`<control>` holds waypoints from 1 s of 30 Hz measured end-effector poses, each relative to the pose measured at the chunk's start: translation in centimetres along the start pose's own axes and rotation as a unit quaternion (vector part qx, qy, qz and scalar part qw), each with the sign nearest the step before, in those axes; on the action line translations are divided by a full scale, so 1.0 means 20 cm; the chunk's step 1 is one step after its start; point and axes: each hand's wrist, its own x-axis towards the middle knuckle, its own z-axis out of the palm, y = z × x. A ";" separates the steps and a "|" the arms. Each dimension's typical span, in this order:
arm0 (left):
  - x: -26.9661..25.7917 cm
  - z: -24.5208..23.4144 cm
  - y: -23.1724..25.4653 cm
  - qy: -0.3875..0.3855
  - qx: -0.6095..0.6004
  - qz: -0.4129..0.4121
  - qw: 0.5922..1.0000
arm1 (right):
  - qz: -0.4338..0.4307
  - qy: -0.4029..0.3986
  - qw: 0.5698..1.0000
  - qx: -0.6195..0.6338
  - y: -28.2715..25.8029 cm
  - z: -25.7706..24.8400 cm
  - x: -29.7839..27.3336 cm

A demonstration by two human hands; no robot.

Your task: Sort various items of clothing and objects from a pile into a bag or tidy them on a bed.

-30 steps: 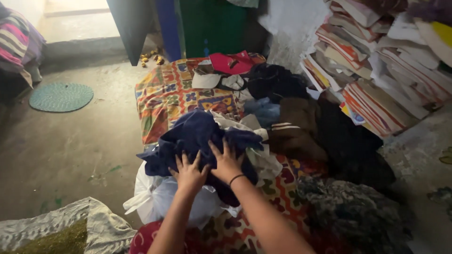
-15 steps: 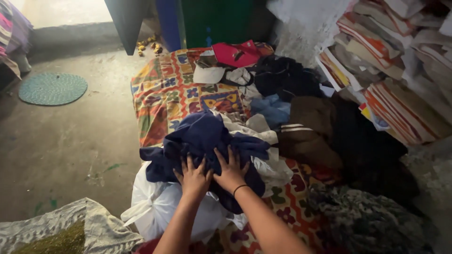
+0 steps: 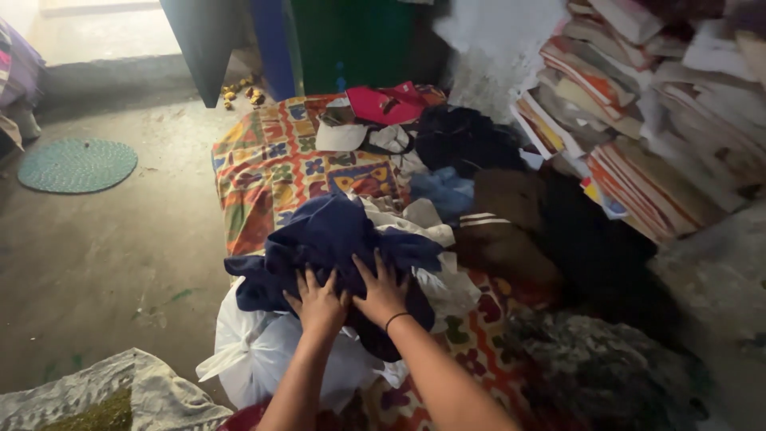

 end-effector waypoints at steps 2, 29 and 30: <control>-0.06 -0.05 0.05 -0.002 -0.007 -0.013 1.000 | -0.013 0.022 1.000 0.008 0.00 -0.06 -0.09; -0.74 0.82 1.47 -0.273 -0.178 0.183 0.928 | 0.383 0.174 0.905 -0.065 1.69 -0.25 -1.07; -0.73 0.92 1.48 -0.289 -0.173 0.210 0.918 | 0.433 0.158 0.885 -0.057 1.67 -0.28 -1.09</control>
